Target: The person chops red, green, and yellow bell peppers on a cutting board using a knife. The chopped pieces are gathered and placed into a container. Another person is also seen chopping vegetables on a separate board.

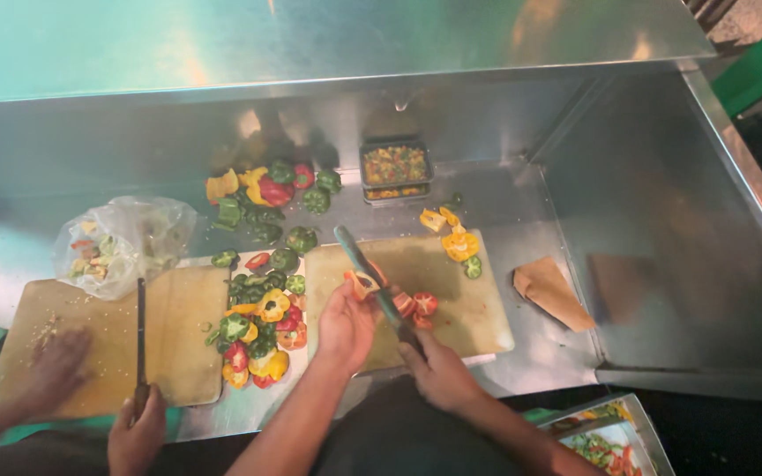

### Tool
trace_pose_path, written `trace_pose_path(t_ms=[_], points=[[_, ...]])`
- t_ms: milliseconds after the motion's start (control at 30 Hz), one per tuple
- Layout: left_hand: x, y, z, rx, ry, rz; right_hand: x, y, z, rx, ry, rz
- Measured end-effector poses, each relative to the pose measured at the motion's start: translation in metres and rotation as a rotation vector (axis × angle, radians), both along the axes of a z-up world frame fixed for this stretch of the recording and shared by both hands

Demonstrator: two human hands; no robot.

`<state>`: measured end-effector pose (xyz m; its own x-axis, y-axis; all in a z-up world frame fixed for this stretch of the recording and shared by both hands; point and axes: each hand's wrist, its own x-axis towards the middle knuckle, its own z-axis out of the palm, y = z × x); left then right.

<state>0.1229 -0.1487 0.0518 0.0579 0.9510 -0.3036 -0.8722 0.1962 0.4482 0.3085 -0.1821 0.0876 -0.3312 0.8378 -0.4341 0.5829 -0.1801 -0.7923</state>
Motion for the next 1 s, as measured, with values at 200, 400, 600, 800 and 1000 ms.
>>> trace_pose_path(t_ms=[200, 400, 600, 800, 1000], points=[[-0.010, 0.019, -0.001, 0.143, 0.026, 0.061, 0.004, 0.009, 0.032, 0.114, -0.081, -0.029], [0.001, 0.024, -0.006, 0.169, 0.168, 0.027, -0.012, 0.011, 0.029, 0.405, -0.181, 0.016], [0.014, 0.035, -0.010, 0.121, 0.157, 0.048, -0.018, 0.020, 0.013, 0.613, -0.209, 0.078], [-0.006, 0.056, -0.059, -0.048, 0.153, 0.169, 0.009, 0.018, 0.002, 0.331, -0.427, 0.200], [0.005, 0.075, -0.124, -0.147, 0.782, -0.034, 0.055, 0.027, -0.062, 0.044, -0.302, -0.045]])
